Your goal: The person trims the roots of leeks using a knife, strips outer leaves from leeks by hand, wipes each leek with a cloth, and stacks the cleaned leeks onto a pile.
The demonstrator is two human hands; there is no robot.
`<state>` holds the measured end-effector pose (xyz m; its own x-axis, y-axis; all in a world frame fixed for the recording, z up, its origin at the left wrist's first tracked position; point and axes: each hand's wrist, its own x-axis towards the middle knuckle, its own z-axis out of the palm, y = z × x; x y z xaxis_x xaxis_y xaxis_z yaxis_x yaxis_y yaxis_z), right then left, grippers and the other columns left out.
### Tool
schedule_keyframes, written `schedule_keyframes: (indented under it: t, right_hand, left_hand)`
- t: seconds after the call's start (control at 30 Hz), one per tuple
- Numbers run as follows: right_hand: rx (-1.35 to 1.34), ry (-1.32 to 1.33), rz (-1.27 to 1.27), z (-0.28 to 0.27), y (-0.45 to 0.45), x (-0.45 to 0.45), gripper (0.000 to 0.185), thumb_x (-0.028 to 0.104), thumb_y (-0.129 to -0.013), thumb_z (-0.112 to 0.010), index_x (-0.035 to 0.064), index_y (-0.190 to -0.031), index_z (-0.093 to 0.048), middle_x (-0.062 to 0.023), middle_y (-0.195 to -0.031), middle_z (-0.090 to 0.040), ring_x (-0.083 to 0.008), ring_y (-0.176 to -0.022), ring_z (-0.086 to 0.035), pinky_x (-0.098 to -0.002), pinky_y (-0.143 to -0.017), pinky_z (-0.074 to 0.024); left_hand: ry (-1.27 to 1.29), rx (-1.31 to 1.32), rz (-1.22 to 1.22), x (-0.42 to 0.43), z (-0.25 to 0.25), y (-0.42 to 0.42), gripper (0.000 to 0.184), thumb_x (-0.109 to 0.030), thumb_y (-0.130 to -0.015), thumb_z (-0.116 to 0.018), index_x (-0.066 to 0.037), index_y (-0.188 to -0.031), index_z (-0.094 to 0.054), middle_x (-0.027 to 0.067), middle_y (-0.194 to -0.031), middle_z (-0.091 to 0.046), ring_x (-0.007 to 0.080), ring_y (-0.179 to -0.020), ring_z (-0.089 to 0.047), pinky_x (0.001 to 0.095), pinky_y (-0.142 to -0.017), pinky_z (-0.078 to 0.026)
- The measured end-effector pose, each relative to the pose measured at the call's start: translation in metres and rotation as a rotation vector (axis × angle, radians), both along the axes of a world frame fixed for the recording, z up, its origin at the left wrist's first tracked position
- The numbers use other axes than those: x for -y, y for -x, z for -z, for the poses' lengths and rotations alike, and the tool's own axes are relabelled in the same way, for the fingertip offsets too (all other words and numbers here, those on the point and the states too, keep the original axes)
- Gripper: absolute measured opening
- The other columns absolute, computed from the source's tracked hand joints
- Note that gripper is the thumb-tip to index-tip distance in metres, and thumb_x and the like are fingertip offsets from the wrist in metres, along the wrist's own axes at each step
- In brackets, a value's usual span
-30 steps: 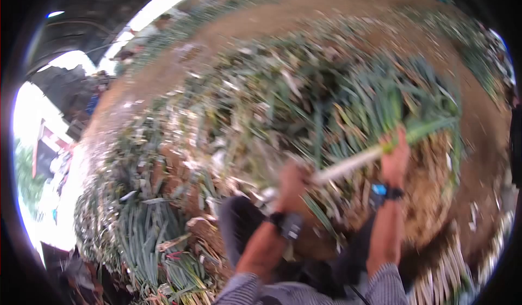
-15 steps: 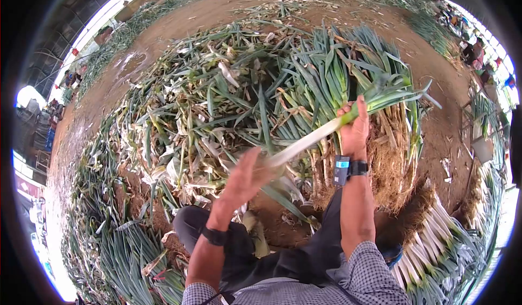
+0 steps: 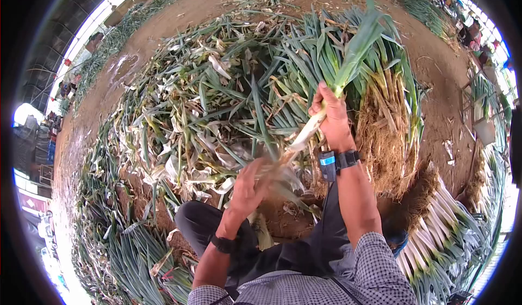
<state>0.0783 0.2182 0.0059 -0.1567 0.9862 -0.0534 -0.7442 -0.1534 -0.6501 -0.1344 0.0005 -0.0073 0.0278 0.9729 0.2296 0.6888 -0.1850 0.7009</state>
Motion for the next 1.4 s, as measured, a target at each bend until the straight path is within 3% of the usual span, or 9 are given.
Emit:
schedule_keyframes:
  t: [0.1, 0.23, 0.27, 0.53, 0.67, 0.83, 0.9, 1.3, 1.4]
  right_hand:
    - [0.265, 0.124, 0.093, 0.017, 0.016, 0.002, 0.034, 0.029, -0.081, -0.083, 0.0052, -0.084, -0.059, -0.0053, -0.06, -0.058, -0.0157, -0.046, -0.054, -0.0355, -0.048, -0.0524]
    - [0.037, -0.041, -0.01, 0.008, 0.03, 0.021, 0.032, 0.034, -0.088, -0.075, 0.0071, -0.09, -0.058, -0.009, -0.076, -0.062, -0.0198, -0.065, -0.062, -0.0412, -0.061, -0.0542]
    - [-0.079, -0.013, -0.136, 0.009, 0.025, 0.021, 0.029, 0.03, -0.092, -0.07, 0.0045, -0.098, -0.058, -0.0124, -0.089, -0.064, -0.0239, -0.08, -0.064, -0.0465, -0.075, -0.0558]
    - [-0.141, -0.106, -0.183, 0.023, 0.042, 0.02, 0.024, 0.014, -0.092, -0.068, -0.0012, -0.109, -0.06, -0.0138, -0.099, -0.067, -0.0253, -0.09, -0.067, -0.0447, -0.087, -0.0564]
    - [0.02, -0.173, -0.335, -0.007, 0.037, 0.041, 0.023, 0.011, -0.091, -0.068, 0.0004, -0.11, -0.06, -0.0108, -0.098, -0.067, -0.0225, -0.092, -0.067, -0.0379, -0.085, -0.056]
    - [0.33, -0.406, -0.092, 0.027, 0.052, 0.036, 0.022, 0.006, -0.091, -0.069, -0.0015, -0.11, -0.061, -0.0071, -0.094, -0.066, -0.0178, -0.09, -0.066, -0.0289, -0.077, -0.054]
    - [0.213, -0.225, -0.184, 0.025, 0.046, 0.041, 0.022, 0.005, -0.091, -0.069, -0.002, -0.11, -0.061, -0.007, -0.094, -0.066, -0.0162, -0.09, -0.065, -0.0281, -0.076, -0.0539]
    - [0.317, -0.275, -0.162, 0.023, 0.044, 0.039, 0.021, 0.011, -0.091, -0.071, -0.0024, -0.103, -0.06, -0.0077, -0.086, -0.066, -0.016, -0.076, -0.067, -0.0287, -0.067, -0.0542]
    - [0.248, -0.166, -0.186, 0.017, 0.046, 0.041, 0.023, 0.014, -0.09, -0.071, -0.0029, -0.103, -0.06, -0.0085, -0.085, -0.066, -0.0167, -0.073, -0.067, -0.0299, -0.065, -0.0549]
  left_hand:
    - [-0.022, -0.145, -0.022, 0.004, -0.026, -0.017, 0.049, -0.018, -0.089, -0.072, 0.002, -0.13, -0.054, 0.0219, -0.122, -0.061, 0.0357, -0.111, -0.061, 0.0384, -0.092, -0.049]
    - [0.147, 0.176, -0.036, 0.005, 0.007, -0.019, 0.033, -0.013, -0.09, -0.069, 0.001, -0.119, -0.062, 0.0178, -0.103, -0.068, 0.0268, -0.089, -0.069, 0.0353, -0.075, -0.054]
    - [0.122, 0.222, -0.051, 0.007, 0.014, -0.019, 0.025, -0.01, -0.092, -0.066, 0.001, -0.114, -0.065, 0.0161, -0.093, -0.069, 0.0223, -0.08, -0.07, 0.0331, -0.07, -0.054]
    - [-0.068, 0.158, -0.063, -0.015, -0.001, -0.018, 0.036, -0.009, -0.089, -0.068, 0.0, -0.122, -0.058, 0.0166, -0.104, -0.065, 0.0268, -0.088, -0.066, 0.0363, -0.077, -0.053]
    - [-0.277, -0.036, -0.136, -0.066, -0.037, -0.033, 0.032, -0.011, -0.085, -0.073, -0.001, -0.112, -0.059, 0.016, -0.097, -0.064, 0.0296, -0.083, -0.066, 0.0375, -0.073, -0.052]
    - [-0.297, -0.147, -0.105, -0.099, -0.037, -0.036, 0.027, -0.014, -0.079, -0.076, -0.004, -0.096, -0.057, 0.0143, -0.093, -0.065, 0.0301, -0.079, -0.066, 0.0389, -0.067, -0.051]
    - [-0.205, -0.136, -0.187, -0.101, -0.026, -0.039, 0.027, -0.015, -0.079, -0.076, -0.003, -0.093, -0.056, 0.0138, -0.09, -0.065, 0.0303, -0.077, -0.066, 0.039, -0.066, -0.051]
    - [0.092, 0.167, -0.109, -0.094, -0.04, -0.036, 0.024, -0.011, -0.081, -0.075, -0.003, -0.085, -0.053, 0.0115, -0.075, -0.06, 0.0213, -0.063, -0.058, 0.0353, -0.06, -0.048]
    - [-0.099, 0.044, 0.003, -0.096, -0.014, -0.03, 0.025, -0.008, -0.082, -0.074, -0.003, -0.082, -0.05, 0.0105, -0.07, -0.054, 0.0207, -0.06, -0.054, 0.0349, -0.058, -0.047]
